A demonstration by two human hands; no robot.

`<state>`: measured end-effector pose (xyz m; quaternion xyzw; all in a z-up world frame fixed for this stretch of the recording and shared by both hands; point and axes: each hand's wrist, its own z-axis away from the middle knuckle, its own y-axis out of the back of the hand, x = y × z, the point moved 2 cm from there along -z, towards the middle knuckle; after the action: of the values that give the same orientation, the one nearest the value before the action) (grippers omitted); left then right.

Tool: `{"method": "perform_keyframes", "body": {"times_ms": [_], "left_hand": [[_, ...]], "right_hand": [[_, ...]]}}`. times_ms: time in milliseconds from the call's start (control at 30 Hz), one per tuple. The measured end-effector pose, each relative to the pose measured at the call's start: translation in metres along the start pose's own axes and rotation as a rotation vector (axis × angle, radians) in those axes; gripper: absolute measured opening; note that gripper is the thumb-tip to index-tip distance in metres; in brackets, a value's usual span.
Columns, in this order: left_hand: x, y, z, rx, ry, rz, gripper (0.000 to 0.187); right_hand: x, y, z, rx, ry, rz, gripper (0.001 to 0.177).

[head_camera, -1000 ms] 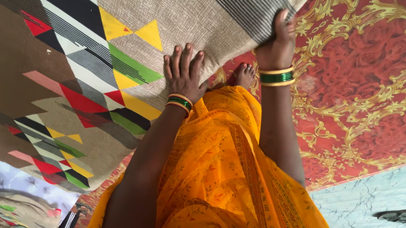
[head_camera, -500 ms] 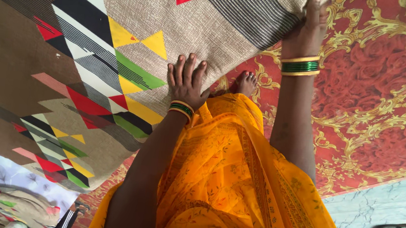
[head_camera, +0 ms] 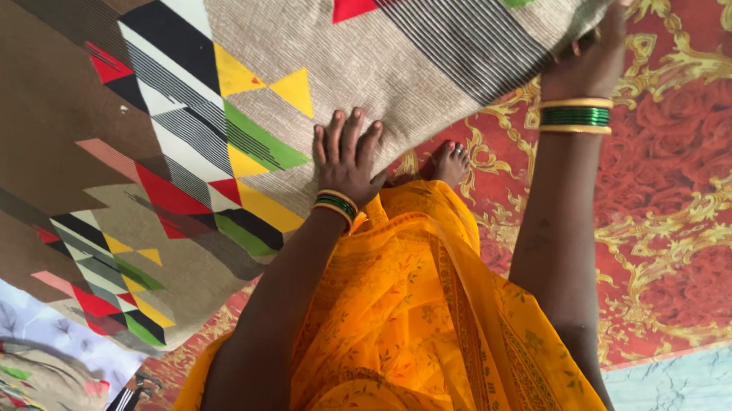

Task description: The person spreads a patterned bedspread across a bed and aligns a pillow at the head of the bed.

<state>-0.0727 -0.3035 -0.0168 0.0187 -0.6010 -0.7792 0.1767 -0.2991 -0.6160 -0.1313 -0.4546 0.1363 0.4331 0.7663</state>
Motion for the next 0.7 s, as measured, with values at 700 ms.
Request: {"method": "perform_keyframes", "body": {"times_ms": [700], "left_hand": [[-0.002, 0.001, -0.001, 0.062, -0.021, 0.04, 0.099]], "right_hand": [[-0.017, -0.072, 0.009, 0.452, 0.227, 0.409, 0.078]]}}
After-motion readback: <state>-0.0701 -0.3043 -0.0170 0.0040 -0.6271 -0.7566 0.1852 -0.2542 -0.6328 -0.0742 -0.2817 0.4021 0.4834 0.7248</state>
